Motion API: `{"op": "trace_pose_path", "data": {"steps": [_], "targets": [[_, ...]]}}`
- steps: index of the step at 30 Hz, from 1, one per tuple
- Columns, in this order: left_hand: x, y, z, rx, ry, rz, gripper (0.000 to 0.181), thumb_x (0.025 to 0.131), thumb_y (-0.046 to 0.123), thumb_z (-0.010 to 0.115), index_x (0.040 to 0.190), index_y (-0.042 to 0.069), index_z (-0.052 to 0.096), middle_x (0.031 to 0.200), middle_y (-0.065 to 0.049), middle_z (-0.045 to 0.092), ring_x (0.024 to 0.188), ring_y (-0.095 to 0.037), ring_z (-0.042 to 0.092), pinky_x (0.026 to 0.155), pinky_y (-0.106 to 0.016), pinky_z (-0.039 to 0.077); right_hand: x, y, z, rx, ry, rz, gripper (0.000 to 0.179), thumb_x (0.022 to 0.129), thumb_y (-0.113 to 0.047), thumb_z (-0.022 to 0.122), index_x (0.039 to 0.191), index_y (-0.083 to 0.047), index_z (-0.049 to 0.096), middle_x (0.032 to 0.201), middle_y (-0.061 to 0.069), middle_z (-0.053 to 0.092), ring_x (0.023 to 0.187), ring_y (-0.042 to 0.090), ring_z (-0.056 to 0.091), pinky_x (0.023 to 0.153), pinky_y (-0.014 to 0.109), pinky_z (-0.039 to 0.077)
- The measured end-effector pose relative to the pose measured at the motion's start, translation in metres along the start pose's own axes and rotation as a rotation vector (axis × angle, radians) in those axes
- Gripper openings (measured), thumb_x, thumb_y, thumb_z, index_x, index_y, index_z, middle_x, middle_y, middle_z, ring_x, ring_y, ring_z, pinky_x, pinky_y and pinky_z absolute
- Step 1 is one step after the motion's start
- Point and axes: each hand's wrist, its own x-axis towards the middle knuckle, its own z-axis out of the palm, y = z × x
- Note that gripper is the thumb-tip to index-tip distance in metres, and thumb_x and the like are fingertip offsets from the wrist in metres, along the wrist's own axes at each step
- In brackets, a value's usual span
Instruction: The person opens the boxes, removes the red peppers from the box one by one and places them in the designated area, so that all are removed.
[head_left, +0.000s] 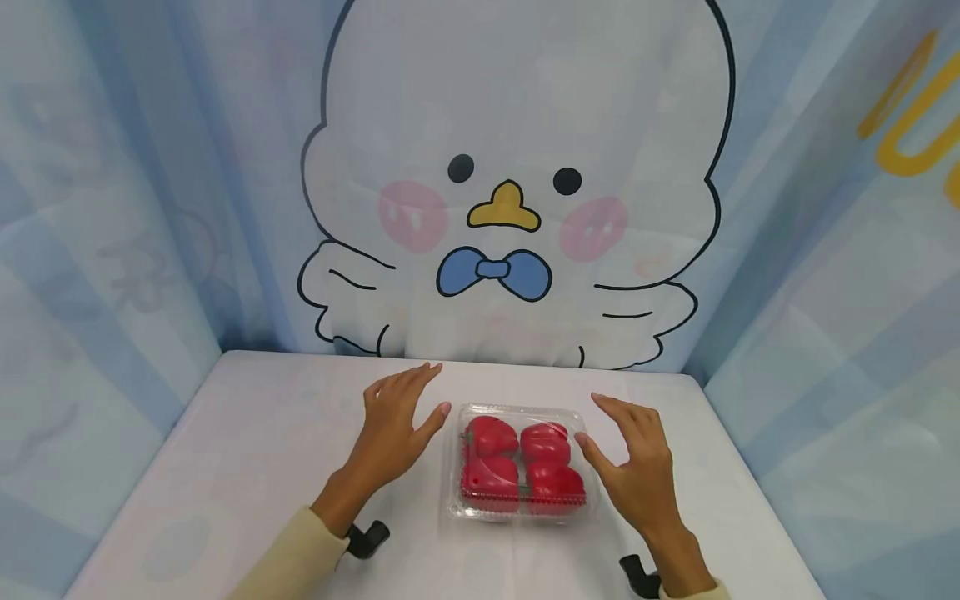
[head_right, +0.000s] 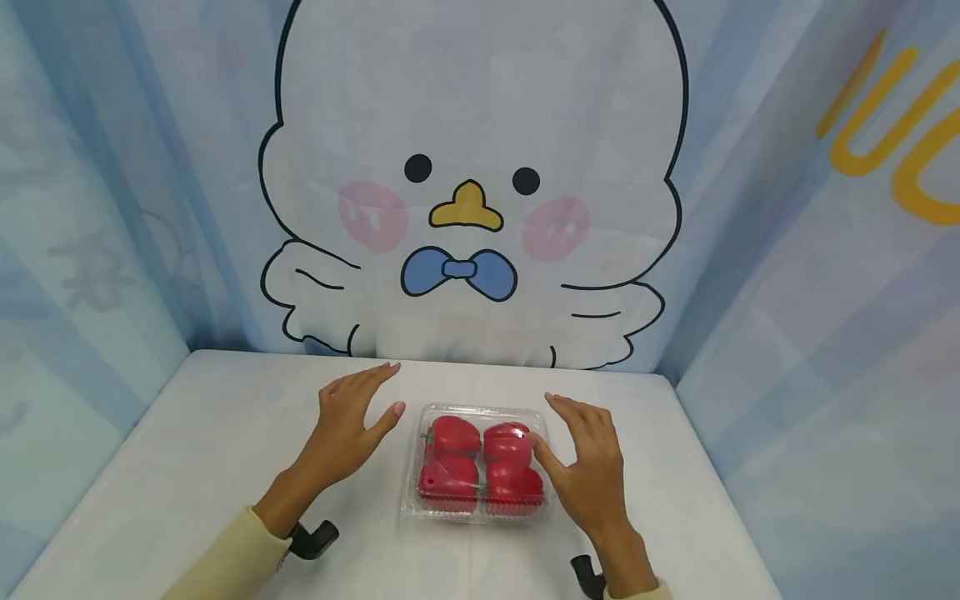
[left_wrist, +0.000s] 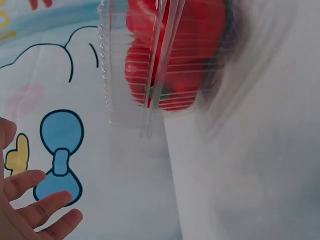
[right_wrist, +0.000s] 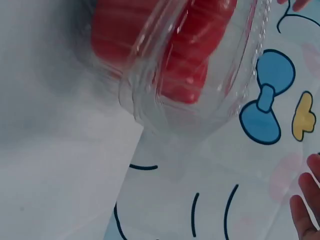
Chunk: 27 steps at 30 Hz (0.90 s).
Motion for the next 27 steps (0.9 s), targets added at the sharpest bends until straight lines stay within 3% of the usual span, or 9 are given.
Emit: {"op": "trace_pose_path", "data": {"steps": [4,7,13,20,27], "targets": [[-0.008,-0.007,0.01,-0.154,0.013,-0.096,0.053,0.102,0.031,0.072,0.151,0.015,0.059,0.152,-0.012,0.063,0.139,-0.037,0.058,0.113,-0.067,0.036,-0.009,-0.01,0.003,0.042,0.03,-0.002,0.065,0.075,-0.014,0.096,0.136,-0.016,0.072,0.128,0.006,0.074,0.111,0.019,0.062,0.103,0.017,0.054],[-0.015,-0.012,0.019,-0.247,0.006,-0.164,0.051,0.102,0.029,0.072,0.15,0.018,0.06,0.151,-0.008,0.064,0.138,-0.035,0.06,0.115,-0.067,0.038,-0.018,-0.017,0.006,0.084,0.05,0.0,0.062,0.074,-0.011,0.096,0.132,-0.014,0.075,0.121,0.008,0.075,0.107,0.019,0.062,0.106,0.001,0.038],[-0.027,-0.024,0.034,-0.444,-0.018,-0.244,0.05,0.102,0.027,0.073,0.149,0.017,0.06,0.151,-0.006,0.065,0.14,-0.033,0.061,0.12,-0.067,0.044,-0.034,-0.031,0.013,0.129,0.05,0.027,0.056,0.072,-0.011,0.097,0.125,-0.013,0.077,0.115,0.004,0.076,0.103,0.015,0.061,0.104,0.001,0.041],[-0.041,-0.031,0.046,-0.652,-0.045,-0.313,0.049,0.103,0.025,0.072,0.148,0.012,0.06,0.15,-0.009,0.065,0.141,-0.034,0.06,0.125,-0.07,0.035,-0.054,-0.044,0.022,0.164,0.014,0.036,0.051,0.07,-0.011,0.099,0.117,-0.014,0.079,0.112,0.001,0.075,0.101,0.011,0.059,0.101,0.002,0.043],[-0.051,-0.033,0.058,-0.827,-0.08,-0.371,0.049,0.103,0.015,0.07,0.149,0.011,0.058,0.153,-0.011,0.063,0.145,-0.036,0.057,0.125,-0.066,0.036,-0.071,-0.049,0.03,0.236,0.008,0.012,0.054,0.068,-0.008,0.099,0.117,-0.017,0.078,0.11,-0.001,0.074,0.101,0.01,0.056,0.098,0.011,0.042]]}}
